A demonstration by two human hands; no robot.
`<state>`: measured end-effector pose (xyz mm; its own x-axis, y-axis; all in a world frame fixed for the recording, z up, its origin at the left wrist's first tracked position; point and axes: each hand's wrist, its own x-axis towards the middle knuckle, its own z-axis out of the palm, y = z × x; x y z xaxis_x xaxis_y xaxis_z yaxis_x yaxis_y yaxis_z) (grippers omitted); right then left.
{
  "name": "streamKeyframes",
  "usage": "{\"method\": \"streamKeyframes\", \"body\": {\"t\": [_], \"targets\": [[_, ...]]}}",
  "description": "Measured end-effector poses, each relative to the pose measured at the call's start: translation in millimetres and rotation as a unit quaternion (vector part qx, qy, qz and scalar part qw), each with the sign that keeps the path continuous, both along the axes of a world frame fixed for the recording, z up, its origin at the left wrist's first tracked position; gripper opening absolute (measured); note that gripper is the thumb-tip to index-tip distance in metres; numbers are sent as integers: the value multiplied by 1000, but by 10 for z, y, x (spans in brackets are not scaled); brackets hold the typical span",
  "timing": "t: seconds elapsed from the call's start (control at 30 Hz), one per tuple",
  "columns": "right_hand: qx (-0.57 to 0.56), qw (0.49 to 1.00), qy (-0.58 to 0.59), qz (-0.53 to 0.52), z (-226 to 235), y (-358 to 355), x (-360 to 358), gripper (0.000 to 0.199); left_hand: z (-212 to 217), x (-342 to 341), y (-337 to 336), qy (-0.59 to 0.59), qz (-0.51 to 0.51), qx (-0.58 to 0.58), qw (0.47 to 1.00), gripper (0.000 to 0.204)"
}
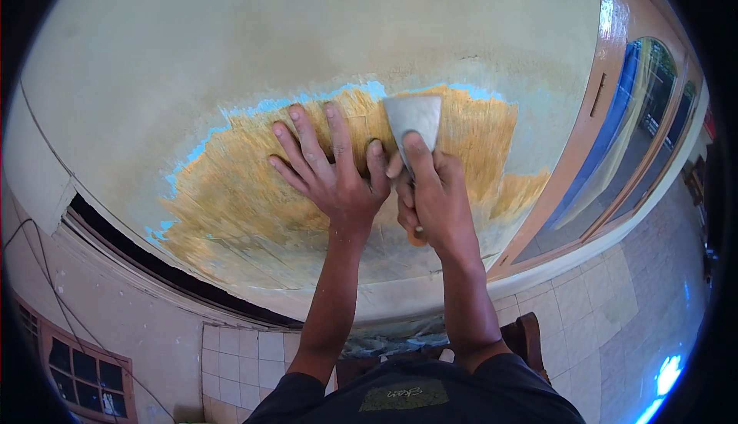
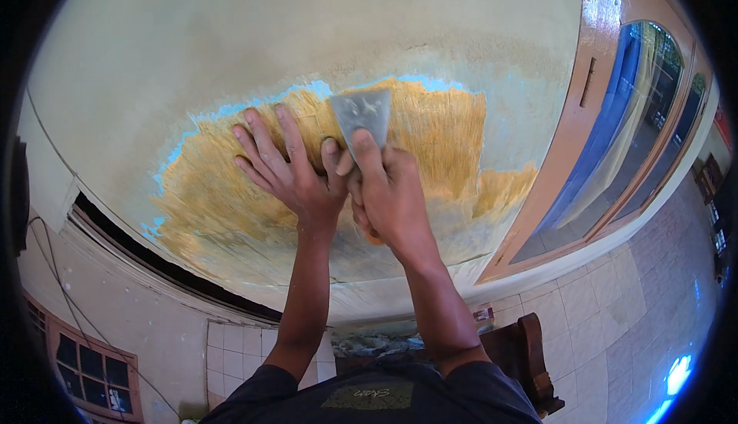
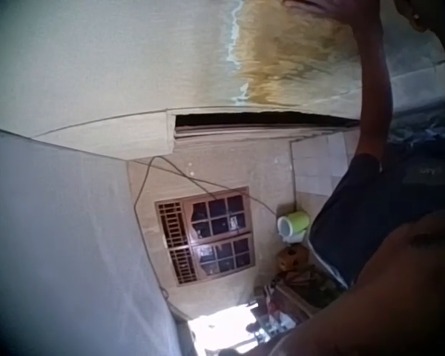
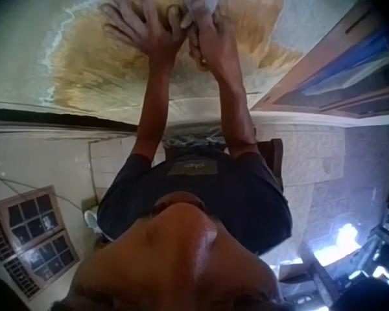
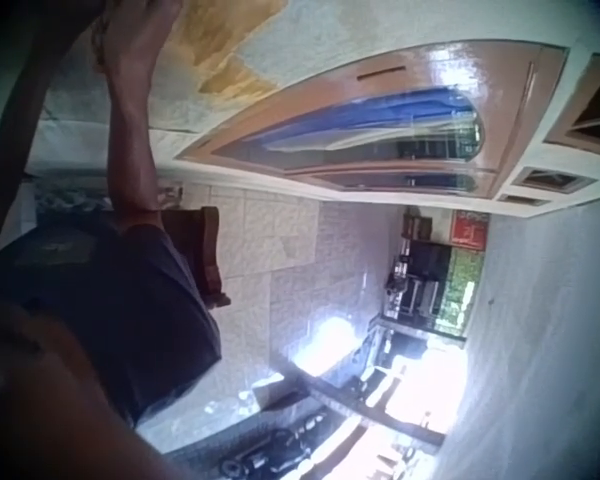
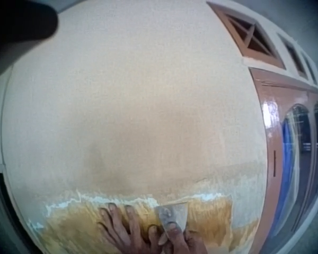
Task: The person is scraping old paint or plaster from a wall using a putty knife/scraper tool.
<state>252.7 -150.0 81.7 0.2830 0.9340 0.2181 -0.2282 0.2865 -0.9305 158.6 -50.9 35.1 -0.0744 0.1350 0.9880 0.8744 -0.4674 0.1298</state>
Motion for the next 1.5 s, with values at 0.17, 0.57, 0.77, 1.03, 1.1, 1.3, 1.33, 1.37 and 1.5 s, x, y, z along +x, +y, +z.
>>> {"method": "streamKeyframes", "body": {"t": [0.17,0.57,0.77,1.03,1.1,1.3,1.33,1.37,1.5], "targets": [[40,999,3,1,133,58,-30,50,4,14,-6,0,2,-6,1000,61],[54,998,2,-9,56,27,84,50,2,106,-56,-1,3,-6,1000,62],[11,1000,2,-16,43,2,128,50,-16,150,-66,4,-7,-6,1000,62],[-5,1000,13,-4,29,-56,73,51,5,61,-89,6,-15,1,1000,62],[58,998,24,10,160,4,58,51,9,87,-96,-1,-13,-5,1000,62],[-4,1000,2,-23,-15,-50,7,52,17,-23,-66,10,-15,-2,1000,61],[-6,1000,3,-25,25,-50,-6,52,21,-16,-82,11,-17,-3,1000,61],[8,1000,-8,-26,106,-33,-25,52,36,-4,-97,2,-16,-9,1000,61],[31,999,-16,-26,62,-23,-2,52,17,14,-88,-9,-19,-8,1000,61]]}}
